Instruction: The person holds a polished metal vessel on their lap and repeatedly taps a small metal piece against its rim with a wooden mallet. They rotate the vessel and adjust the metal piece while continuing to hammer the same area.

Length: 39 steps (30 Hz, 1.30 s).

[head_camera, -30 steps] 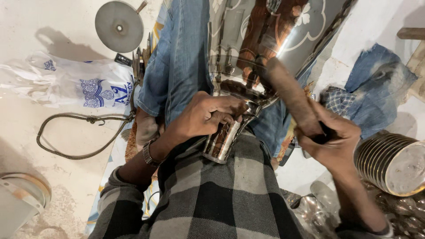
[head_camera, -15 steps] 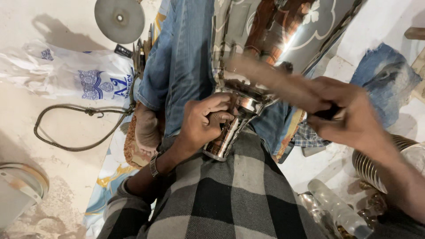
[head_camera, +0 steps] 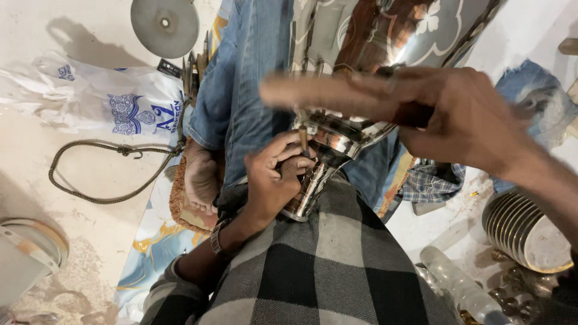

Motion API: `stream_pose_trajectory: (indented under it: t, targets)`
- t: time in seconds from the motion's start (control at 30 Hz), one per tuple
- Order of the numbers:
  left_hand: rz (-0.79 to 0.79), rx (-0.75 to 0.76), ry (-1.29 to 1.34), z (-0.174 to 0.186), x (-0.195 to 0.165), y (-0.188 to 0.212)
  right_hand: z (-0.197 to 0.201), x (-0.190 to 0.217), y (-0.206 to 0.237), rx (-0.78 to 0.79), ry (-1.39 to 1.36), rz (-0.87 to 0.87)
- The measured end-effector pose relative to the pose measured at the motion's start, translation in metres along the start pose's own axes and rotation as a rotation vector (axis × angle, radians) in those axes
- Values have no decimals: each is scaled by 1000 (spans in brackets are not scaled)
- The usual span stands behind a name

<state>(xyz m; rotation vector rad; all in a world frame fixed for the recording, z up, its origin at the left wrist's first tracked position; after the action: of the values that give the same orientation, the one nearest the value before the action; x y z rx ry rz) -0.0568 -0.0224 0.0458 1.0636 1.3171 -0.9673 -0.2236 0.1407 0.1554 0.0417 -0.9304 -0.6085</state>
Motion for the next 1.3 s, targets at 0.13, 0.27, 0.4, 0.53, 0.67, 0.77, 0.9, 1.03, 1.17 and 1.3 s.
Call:
stream_pose_trajectory:
  t: [0.13, 0.27, 0.4, 0.53, 0.67, 0.77, 0.9, 1.03, 1.17, 1.3]
  targets:
    - [1, -72, -35, 3, 7, 7, 3, 13, -11, 21, -194, 56]
    - [-31, -109, -15, 5, 11, 15, 4, 17, -12, 46, -71, -20]
    - [15, -131, -21, 7, 17, 18, -2, 23, -8, 19, 430, 91]
    - [-40, -130, -104, 7, 13, 18, -13, 7, -8, 17, 67, 16]
    - [-88, -144, -205, 6, 10, 19, -13, 9, -10, -38, 106, 110]
    - [-121, -189, -230, 7, 10, 21, -8, 10, -12, -33, -235, 50]
    - [-154, -199, -209, 6, 12, 20, -10, 30, -7, 33, 102, 206]
    - [-104, -137, -132, 3, 16, 15, -8, 29, -6, -28, 118, 143]
    - [-103, -56, -113, 0, 12, 12, -15, 26, -6, 31, 87, 140]
    - [-37, 23, -138, -2, 14, 9, -16, -1, 5, -124, -684, -70]
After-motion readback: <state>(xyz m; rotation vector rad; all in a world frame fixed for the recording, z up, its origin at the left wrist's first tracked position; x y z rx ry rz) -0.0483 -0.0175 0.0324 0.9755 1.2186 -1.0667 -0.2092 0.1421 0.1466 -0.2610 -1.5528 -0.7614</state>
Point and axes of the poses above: each hand's wrist, its own y-axis away from the middle knuckle, its own z-axis out of the back of the hand, x = y × z, the point moved 7 cm from there along -y, towards the middle knuckle, and after that the axes turned 11 degrees about -y, right-handed, at the moved point
